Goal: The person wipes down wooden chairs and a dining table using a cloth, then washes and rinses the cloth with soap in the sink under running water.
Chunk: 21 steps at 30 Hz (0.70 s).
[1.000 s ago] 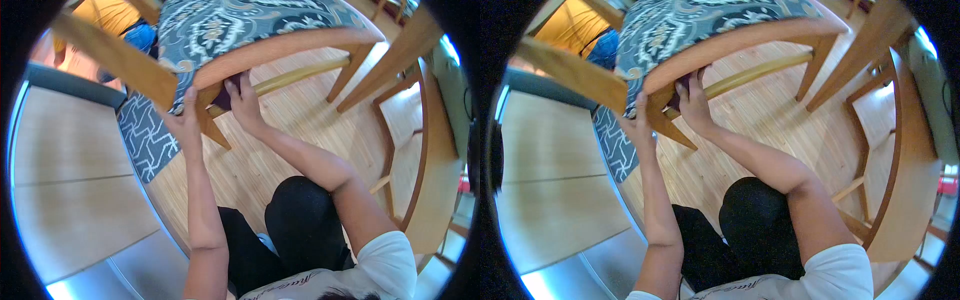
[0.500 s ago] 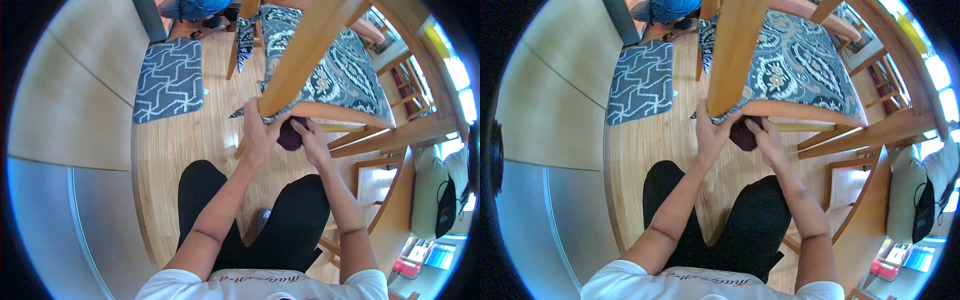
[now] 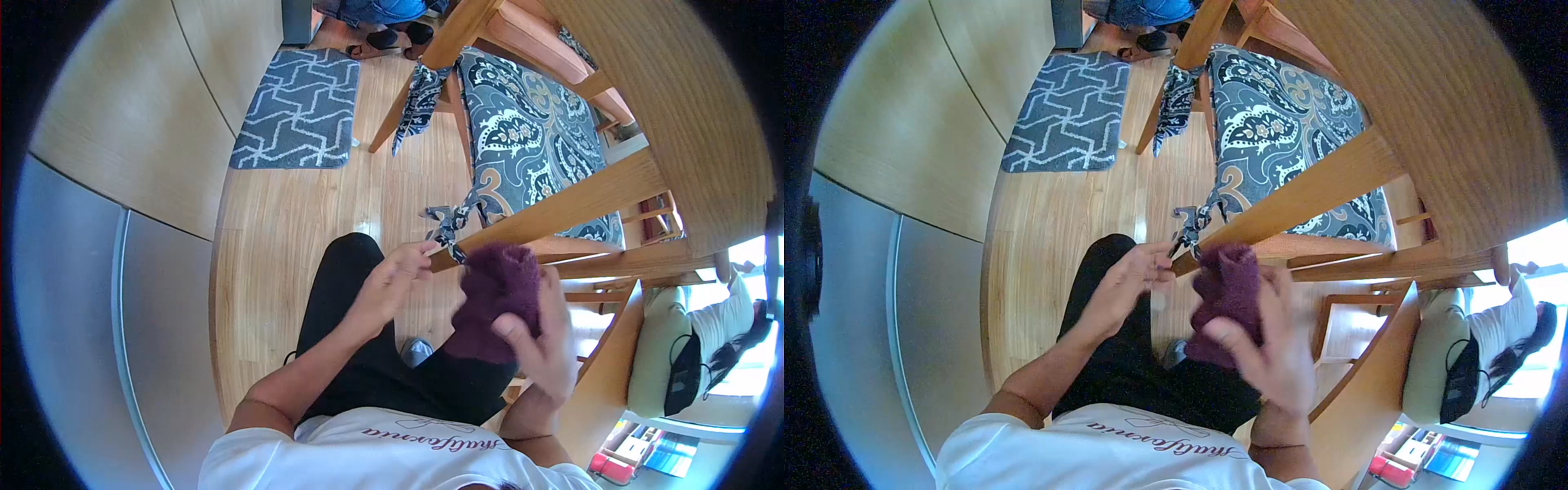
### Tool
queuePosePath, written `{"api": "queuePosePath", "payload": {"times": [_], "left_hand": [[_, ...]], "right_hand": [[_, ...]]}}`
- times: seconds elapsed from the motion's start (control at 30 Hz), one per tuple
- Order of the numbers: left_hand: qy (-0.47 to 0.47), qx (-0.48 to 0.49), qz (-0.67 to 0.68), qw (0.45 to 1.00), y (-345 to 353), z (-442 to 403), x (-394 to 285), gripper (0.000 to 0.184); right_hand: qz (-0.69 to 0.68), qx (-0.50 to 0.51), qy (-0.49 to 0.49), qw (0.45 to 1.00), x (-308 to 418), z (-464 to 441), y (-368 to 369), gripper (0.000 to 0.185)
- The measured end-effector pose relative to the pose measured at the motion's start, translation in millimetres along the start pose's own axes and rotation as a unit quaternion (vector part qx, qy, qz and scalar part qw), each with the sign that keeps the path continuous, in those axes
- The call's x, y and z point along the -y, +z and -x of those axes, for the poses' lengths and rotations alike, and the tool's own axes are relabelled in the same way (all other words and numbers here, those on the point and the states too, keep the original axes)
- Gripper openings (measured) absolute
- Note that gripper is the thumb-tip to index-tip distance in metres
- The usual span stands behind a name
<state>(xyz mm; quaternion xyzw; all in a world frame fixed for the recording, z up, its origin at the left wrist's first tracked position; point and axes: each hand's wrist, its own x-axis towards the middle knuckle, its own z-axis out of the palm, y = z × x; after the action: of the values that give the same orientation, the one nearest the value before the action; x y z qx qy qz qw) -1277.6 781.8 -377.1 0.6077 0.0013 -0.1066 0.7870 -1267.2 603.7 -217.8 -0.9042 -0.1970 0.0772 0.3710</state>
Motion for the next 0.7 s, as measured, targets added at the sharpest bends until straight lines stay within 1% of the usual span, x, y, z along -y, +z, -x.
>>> {"api": "queuePosePath", "payload": {"times": [0.03, 0.07, 0.1, 0.13, 0.17, 0.2, 0.23, 0.27, 0.3, 0.37, 0.4, 0.43, 0.47, 0.5, 0.57, 0.6, 0.67, 0.7], "left_hand": [[-0.096, 0.029, 0.244, 0.965, -6, 9, -15, 0.07], [-0.187, 0.058, 0.471, 0.86, -8, 17, -28, 0.065], [-0.185, 0.024, 0.475, 0.86, -2, 22, -37, 0.056], [-0.166, 0.021, 0.47, 0.867, -5, 19, -25, 0.047], [-0.147, 0.018, 0.465, 0.873, -7, 15, -18, 0.039], [-0.131, -0.043, 0.438, 0.888, -12, 6, -13, 0.036], [-0.115, -0.105, 0.41, 0.898, -15, -9, -16, 0.034], [0.0, -0.113, 0.377, 0.919, -16, -26, -16, 0.032], [0.041, -0.168, 0.354, 0.919, -16, -52, -10, 0.032], [0.072, -0.189, 0.32, 0.926, -12, -102, -7, 0.034], [0.108, -0.147, 0.188, 0.965, -11, -128, 3, 0.035], [0.02, -0.121, 0.22, 0.968, 0, -158, 14, 0.035], [0.034, -0.11, 0.28, 0.953, 20, -188, 24, 0.028], [0.044, -0.164, 0.203, 0.964, 30, -204, 22, 0.025], [0.055, -0.129, 0.237, 0.961, 23, -214, 20, 0.023], [0.052, -0.129, 0.237, 0.962, 17, -218, 23, 0.023], [0.1, -0.132, 0.11, 0.98, 1, -231, 34, 0.022], [0.1, -0.132, 0.112, 0.98, -10, -241, 38, 0.022]], "right_hand": [[0.059, -0.059, -0.061, 0.995, 12, -3, 4, 0.036], [0.062, -0.057, -0.061, 0.995, 16, -6, 2, 0.036], [0.032, -0.051, -0.092, 0.994, 18, -10, -3, 0.032], [0.003, -0.044, -0.125, 0.991, 18, -13, -7, 0.029], [-0.061, -0.183, -0.066, 0.979, 13, -9, -6, 0.024], [-0.065, -0.293, -0.029, 0.954, 1, -12, -11, 0.024], [-0.088, -0.413, -0.06, 0.905, -4, -27, -10, 0.025], [-0.111, -0.526, -0.09, 0.839, -9, -47, -10, 0.029], [-0.11, -0.524, -0.093, 0.839, -12, -63, -10, 0.029], [-0.28, -0.52, -0.107, 0.8, -15, -87, -11, 0.037], [-0.28, -0.52, -0.107, 0.8, -11, -94, -2, 0.037], [-0.29, -0.466, -0.102, 0.83, -5, -103, 13, 0.039], [-0.3, -0.409, -0.099, 0.856, -1, -112, 22, 0.041], [-0.299, -0.407, -0.104, 0.857, -5, -113, 21, 0.041], [-0.205, -0.407, -0.048, 0.889, -16, -108, 20, 0.044], [-0.214, -0.439, -0.056, 0.871, -19, -113, 24, 0.04], [-0.22, -0.455, -0.045, 0.862, -20, -114, 28, 0.037], [-0.227, -0.468, -0.04, 0.853, -21, -115, 28, 0.034]]}}
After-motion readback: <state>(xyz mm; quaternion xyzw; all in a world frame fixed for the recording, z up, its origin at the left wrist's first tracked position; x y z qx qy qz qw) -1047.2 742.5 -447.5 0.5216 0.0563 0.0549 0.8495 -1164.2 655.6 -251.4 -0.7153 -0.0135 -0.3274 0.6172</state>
